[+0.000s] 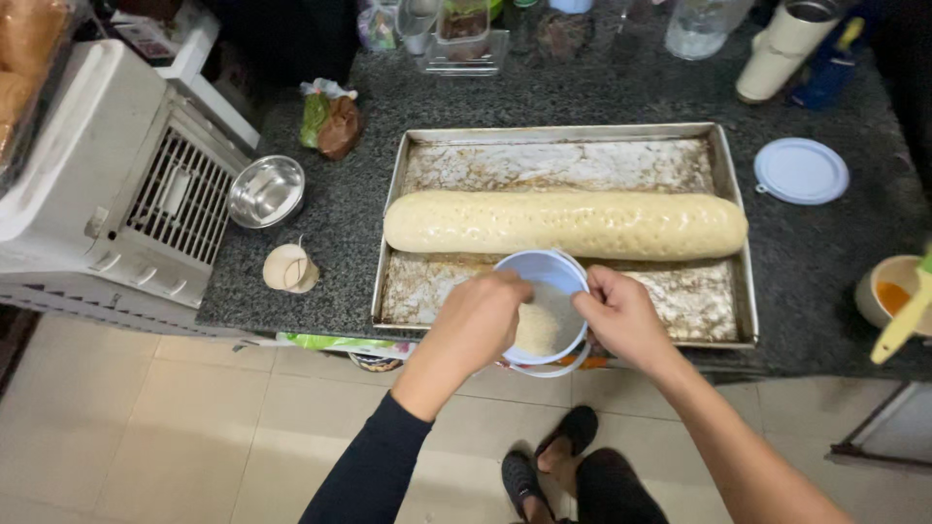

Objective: The person brushes egg wash onto a large loaf of dough with a brush and then sprinkles seeds by hand from a bucket before sliding the tray into a rack.

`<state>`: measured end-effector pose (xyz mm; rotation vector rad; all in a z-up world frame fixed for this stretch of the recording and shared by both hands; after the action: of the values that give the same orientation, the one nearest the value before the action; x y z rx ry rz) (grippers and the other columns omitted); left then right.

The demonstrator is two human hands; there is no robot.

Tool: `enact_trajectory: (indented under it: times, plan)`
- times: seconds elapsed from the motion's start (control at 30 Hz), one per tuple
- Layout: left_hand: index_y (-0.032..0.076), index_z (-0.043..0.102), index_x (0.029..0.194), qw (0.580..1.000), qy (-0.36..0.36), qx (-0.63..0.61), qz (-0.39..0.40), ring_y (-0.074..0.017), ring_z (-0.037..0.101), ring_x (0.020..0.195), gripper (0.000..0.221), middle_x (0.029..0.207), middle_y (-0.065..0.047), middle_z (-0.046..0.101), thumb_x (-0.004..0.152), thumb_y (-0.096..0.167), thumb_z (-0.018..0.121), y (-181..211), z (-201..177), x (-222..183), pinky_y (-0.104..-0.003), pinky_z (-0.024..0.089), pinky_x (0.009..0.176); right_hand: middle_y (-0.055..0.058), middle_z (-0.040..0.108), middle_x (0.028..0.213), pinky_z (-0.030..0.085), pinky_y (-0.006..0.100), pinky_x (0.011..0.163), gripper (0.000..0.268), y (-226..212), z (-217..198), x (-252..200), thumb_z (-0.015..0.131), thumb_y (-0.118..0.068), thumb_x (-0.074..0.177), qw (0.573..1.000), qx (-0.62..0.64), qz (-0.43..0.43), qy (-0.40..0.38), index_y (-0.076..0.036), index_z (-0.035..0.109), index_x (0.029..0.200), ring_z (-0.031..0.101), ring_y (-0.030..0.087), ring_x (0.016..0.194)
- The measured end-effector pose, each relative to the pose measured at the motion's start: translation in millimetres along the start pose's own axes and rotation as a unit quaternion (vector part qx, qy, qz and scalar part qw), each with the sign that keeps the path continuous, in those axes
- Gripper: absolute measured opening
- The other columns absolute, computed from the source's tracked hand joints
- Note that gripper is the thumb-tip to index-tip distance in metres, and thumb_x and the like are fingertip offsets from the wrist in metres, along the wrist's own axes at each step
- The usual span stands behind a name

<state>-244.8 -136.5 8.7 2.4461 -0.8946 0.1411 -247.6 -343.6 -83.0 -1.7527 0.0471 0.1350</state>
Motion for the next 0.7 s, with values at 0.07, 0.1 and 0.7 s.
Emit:
enact_trajectory:
  times: [0.07,0.1,0.7]
  plan:
    - [0.001,0.066,0.090,0.999,0.043,-0.014,0.000,-0.0402,0.065,0.094,0.014,0.093,-0.018,0.066,0.078,-0.003,0.060,5.3,-8.9,0.5,-0.050,0.052,0.079,-0.003,0.051,0.055,0.041,0.027,0.036,0.019,-1.1,-1.0,-4.8,0.062,-0.012,0.091,1.000,0.019,0.001,0.009,-0.007,0.055,0.074,0.052,0.007,0.041]
    - [0.000,0.064,0.090,0.998,0.054,-0.030,-0.002,-0.0413,0.064,0.094,0.014,0.093,-0.019,0.065,0.077,-0.003,0.060,10.8,-8.7,1.2,-0.050,0.051,0.079,-0.003,0.051,0.055,0.042,0.026,0.037,0.019,-0.3,-4.4,-10.1,0.061,-0.012,0.091,1.000,0.020,-0.005,0.014,-0.007,0.055,0.074,0.052,0.007,0.042]
    - [0.007,0.067,0.123,0.945,0.100,-0.295,-0.104,-0.0146,0.076,0.082,0.027,0.099,-0.010,0.075,0.100,0.020,0.061,82.5,57.9,173.2,-0.029,0.058,0.066,0.004,0.054,0.068,0.059,0.035,0.054,0.014,72.0,-319.0,76.3,0.059,-0.013,0.096,0.924,0.225,0.071,0.302,-0.004,0.054,0.087,0.062,0.019,0.057]
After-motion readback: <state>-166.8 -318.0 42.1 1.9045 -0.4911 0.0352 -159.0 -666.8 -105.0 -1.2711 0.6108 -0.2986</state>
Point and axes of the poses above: each hand's wrist, its own x-axis towards the middle knuckle, its own z-axis out of the palm, y = z × x, the point moved 2 cm from there along x, towards the middle knuckle
